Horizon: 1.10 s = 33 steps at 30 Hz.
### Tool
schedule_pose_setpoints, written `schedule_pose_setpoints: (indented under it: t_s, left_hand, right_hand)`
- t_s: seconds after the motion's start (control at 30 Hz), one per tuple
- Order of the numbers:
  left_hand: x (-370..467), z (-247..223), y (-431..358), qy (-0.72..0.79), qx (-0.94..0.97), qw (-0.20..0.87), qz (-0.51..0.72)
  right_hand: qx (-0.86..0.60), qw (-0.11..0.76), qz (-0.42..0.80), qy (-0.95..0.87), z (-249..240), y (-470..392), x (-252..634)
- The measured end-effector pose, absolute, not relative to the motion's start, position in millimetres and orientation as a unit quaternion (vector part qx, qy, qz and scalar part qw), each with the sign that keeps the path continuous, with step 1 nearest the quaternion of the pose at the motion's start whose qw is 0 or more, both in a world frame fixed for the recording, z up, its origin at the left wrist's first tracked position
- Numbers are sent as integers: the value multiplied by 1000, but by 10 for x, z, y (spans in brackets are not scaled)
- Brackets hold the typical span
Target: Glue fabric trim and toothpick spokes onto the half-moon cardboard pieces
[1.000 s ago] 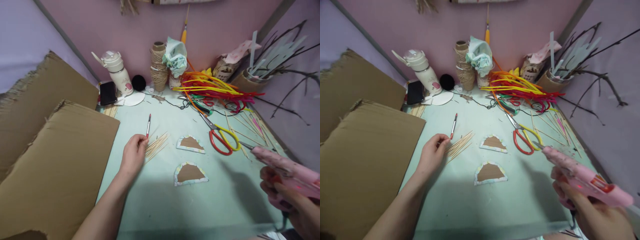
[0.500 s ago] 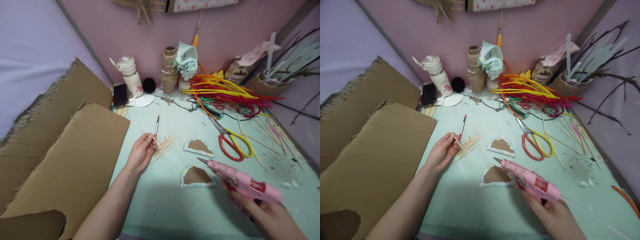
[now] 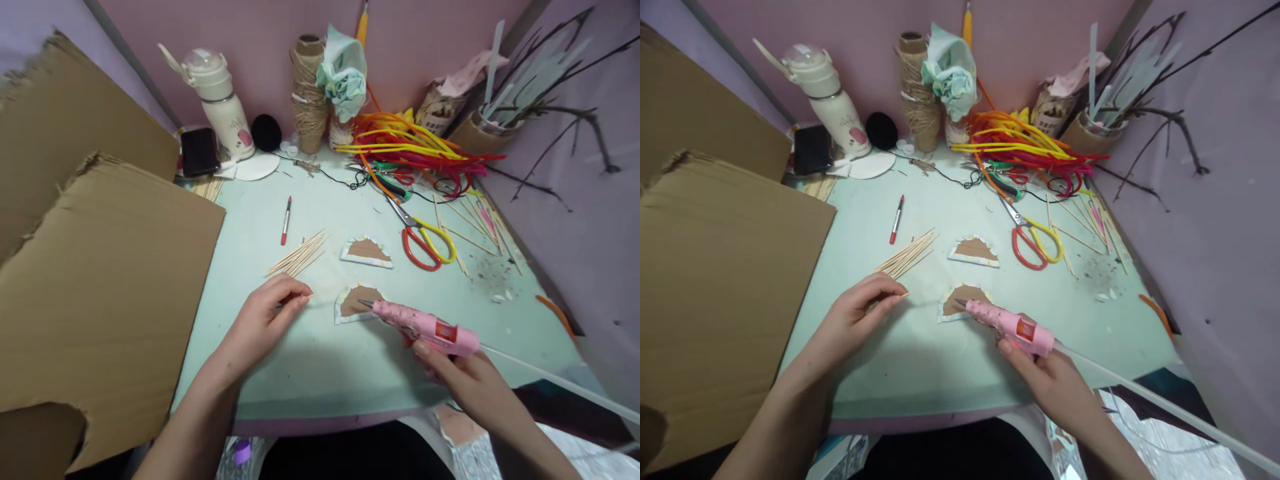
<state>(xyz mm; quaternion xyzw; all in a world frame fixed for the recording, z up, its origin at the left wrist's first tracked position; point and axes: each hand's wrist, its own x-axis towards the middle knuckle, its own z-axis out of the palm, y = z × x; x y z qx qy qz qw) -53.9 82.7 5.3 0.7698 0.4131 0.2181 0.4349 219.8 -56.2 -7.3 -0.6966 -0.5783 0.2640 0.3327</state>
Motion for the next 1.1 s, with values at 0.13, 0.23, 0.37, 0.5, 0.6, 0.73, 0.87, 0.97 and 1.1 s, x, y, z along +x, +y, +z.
schedule_pose_setpoints:
  t_s: [0.13, 0.23, 0.37, 0.5, 0.6, 0.73, 0.87, 0.97, 1.1]
  left_hand:
    - [-670, -69, 768, 418, 790, 419, 160]
    - [-738, -118, 745, 428, 798, 399, 143]
    - [-776, -161, 703, 419, 807, 396, 124]
    - [-778, -226, 658, 398, 819, 387, 140]
    - [-781, -263, 647, 379, 827, 383, 159]
    - [-812, -269, 654, 366, 828, 390, 170]
    - [-873, -255, 642, 375, 819, 398, 176]
    - [-914, -255, 621, 379, 817, 395, 181]
    - [-936, -261, 607, 373, 821, 393, 181]
  right_hand:
    - [-678, 310, 315, -588, -141, -627, 2162]
    - [-673, 312, 323, -588, -163, -629, 2144]
    - [-673, 303, 336, -585, -174, -637, 2137]
    - [-675, 296, 336, -587, -164, -631, 2125]
    - [-663, 295, 358, -587, -160, -627, 2122]
    - [-648, 266, 396, -594, -176, -658, 2124]
    - [-644, 239, 423, -592, -162, -692, 2080]
    - [-660, 227, 414, -585, -112, -691, 2006]
    - [-667, 237, 362, -607, -63, -664, 1905]
